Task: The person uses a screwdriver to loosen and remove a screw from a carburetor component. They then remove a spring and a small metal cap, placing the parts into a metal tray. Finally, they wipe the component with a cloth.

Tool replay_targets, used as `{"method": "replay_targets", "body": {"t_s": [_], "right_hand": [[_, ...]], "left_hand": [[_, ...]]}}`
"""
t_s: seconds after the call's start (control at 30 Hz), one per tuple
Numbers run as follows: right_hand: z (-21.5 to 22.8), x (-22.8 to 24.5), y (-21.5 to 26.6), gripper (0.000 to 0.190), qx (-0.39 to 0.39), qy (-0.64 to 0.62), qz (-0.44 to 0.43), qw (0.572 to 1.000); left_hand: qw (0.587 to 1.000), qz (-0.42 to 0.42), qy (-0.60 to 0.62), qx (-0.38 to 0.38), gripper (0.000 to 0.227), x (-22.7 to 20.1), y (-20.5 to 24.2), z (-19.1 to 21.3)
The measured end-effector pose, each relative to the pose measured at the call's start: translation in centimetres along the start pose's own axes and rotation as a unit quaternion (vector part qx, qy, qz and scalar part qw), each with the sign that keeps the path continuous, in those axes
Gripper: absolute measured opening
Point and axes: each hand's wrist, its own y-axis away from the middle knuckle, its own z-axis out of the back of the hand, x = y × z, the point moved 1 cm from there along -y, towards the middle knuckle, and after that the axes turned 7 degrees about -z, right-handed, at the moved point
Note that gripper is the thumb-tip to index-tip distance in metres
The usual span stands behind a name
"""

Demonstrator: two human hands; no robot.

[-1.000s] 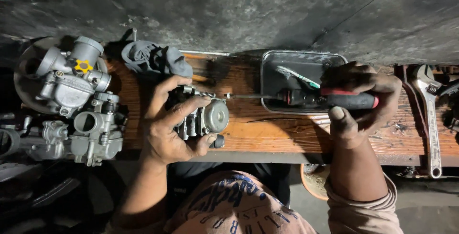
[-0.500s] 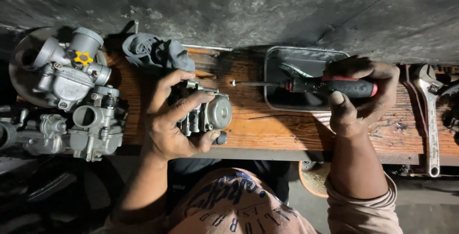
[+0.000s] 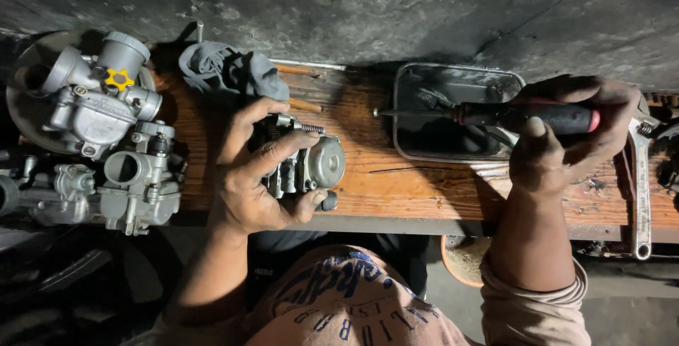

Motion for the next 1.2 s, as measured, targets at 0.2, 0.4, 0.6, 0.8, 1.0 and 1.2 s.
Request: {"method": "replay_targets", "body": {"t_s": [0.2, 0.4, 0.6, 0.8, 1.0, 1.2], "right_hand": [[0.6, -2.0, 0.5, 0.063, -0.007, 0.031, 0.086, 0.996], [0.2, 0.2, -0.4, 0.057, -0.035, 0.014, -0.044, 0.998], [-0.2, -1.9, -0.2, 0.06, -0.004, 0.024, 0.041, 0.999], [-1.7, -0.7, 0.4, 0.047, 0.06, -0.09, -0.04, 0.993], [-2.5, 1.5, 1.3, 0.045, 0.118, -0.053, -0.044, 0.991], [-3.0, 1.2, 1.9, 0.052, 0.206, -0.117, -0.087, 0.968]], "left_hand": [[1.0, -0.004, 0.009, -0.008, 0.054, -0.1, -0.1, 0.0], [1.0, 0.006, 0.008, 0.002, 0.053, -0.2, -0.3, 0.1], [1.0, 0.003, 0.002, -0.001, 0.054, -0.3, -0.3, 0.2], [1.0, 0.004, -0.004, 0.001, 0.053, -0.2, -0.2, 0.1], [1.0, -0.005, 0.006, -0.002, 0.053, 0.1, 0.0, 0.1], [1.0, -0.009, 0.001, -0.002, 0.054, 0.2, 0.2, 0.1]]}}
